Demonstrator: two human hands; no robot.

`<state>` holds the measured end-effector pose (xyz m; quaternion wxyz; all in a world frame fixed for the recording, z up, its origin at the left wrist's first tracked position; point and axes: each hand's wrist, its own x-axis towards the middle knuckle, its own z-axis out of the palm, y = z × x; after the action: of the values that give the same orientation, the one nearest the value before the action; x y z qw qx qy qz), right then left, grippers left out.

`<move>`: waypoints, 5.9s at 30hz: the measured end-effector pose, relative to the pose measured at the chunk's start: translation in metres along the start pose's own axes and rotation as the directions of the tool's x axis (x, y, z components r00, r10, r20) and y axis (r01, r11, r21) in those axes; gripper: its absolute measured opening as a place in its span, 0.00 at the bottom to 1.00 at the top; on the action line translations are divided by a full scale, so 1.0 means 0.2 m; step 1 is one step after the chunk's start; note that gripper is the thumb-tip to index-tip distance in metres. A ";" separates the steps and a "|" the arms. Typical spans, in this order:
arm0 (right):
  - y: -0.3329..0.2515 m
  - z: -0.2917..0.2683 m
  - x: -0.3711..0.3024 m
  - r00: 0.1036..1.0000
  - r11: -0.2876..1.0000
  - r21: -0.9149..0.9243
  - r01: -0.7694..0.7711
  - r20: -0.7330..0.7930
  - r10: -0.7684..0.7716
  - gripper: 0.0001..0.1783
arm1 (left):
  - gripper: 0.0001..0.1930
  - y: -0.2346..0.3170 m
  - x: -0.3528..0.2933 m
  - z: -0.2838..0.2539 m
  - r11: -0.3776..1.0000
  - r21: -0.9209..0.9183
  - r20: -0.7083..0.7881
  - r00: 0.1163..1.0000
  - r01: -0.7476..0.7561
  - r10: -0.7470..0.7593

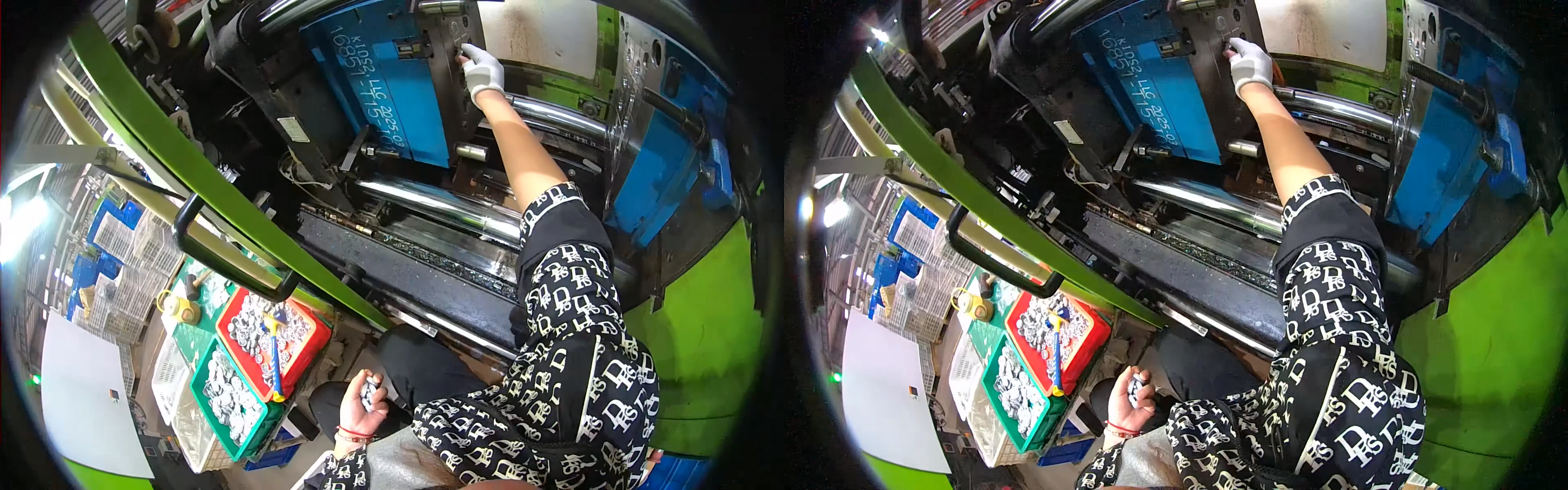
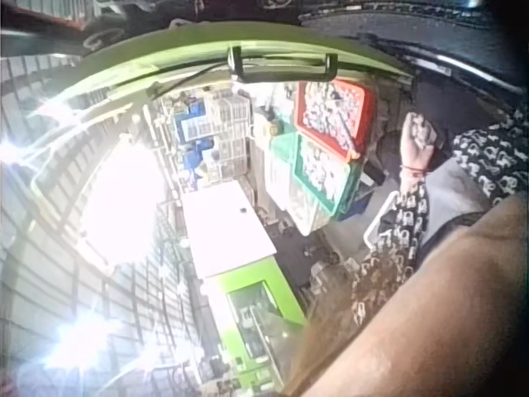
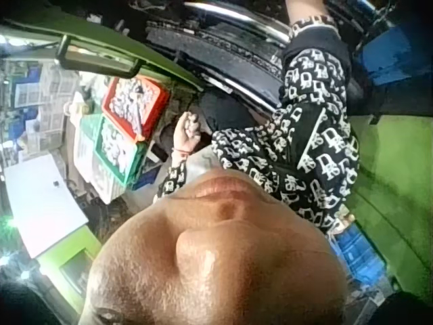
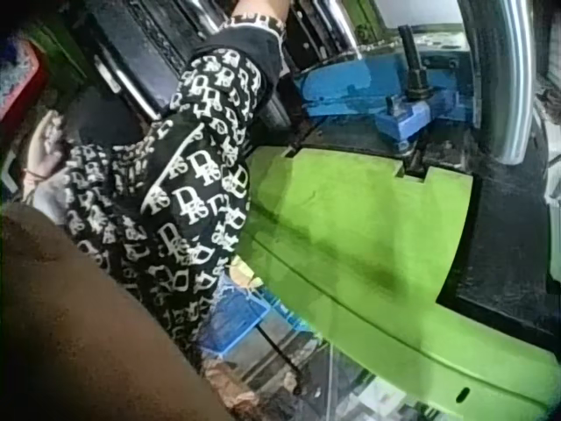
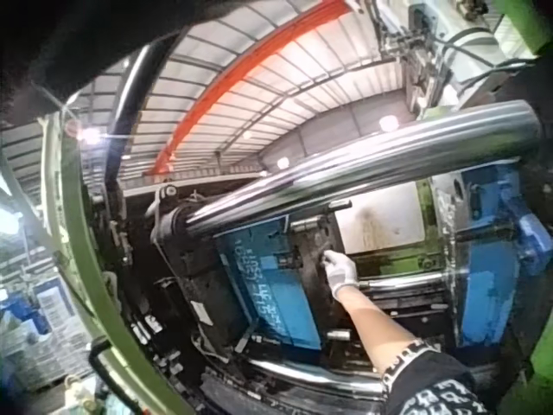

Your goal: The person assembles small mechanical components by hand, then places them into machinery for processing.

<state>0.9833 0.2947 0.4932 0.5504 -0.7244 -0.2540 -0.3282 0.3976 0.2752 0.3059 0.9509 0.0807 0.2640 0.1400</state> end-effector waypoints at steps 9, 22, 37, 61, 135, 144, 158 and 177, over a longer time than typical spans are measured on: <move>0.05 -0.04 0.01 0.999 1.000 0.001 0.031 0.038 -0.031 0.17 | 0.08 0.05 -0.09 0.11 0.971 0.228 0.162 0.986 -0.074 0.037; 0.04 -0.01 0.03 0.998 0.999 0.033 -0.025 0.054 0.023 0.16 | 0.09 0.04 -0.07 0.03 0.989 0.145 0.167 0.986 -0.012 -0.012; 0.50 -0.37 0.26 0.986 0.990 -0.074 0.116 0.129 -0.106 0.20 | 0.13 0.12 -0.24 0.71 0.724 0.483 0.755 0.654 -0.493 -0.058; -0.37 -0.44 -0.26 0.951 0.991 -0.134 0.026 0.309 0.017 0.15 | 0.28 0.21 -0.72 0.92 0.871 0.349 0.935 0.062 -0.346 -0.350; 0.32 -0.02 -0.15 0.948 0.925 0.331 -0.188 0.307 0.083 0.21 | 0.14 -0.08 0.19 -0.80 0.894 0.407 -0.373 0.928 0.187 -0.024; 0.26 -0.02 -0.18 0.956 0.959 0.236 -0.159 0.278 0.090 0.20 | 0.14 -0.08 0.17 -0.81 0.903 0.394 -0.371 0.929 0.175 -0.018; 0.17 0.01 -0.19 0.957 0.971 0.169 -0.170 0.264 0.121 0.20 | 0.14 -0.09 0.16 -0.83 0.912 0.384 -0.345 0.939 0.147 -0.006; 0.10 0.08 -0.25 0.969 0.968 0.053 -0.245 0.036 0.243 0.15 | 0.14 -0.12 0.20 -0.85 0.917 0.361 -0.433 0.902 0.168 0.005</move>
<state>0.9689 0.3048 0.4396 0.6033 -0.7389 -0.1801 -0.2402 0.3467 0.2781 0.1370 0.8402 0.2245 0.4903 0.0580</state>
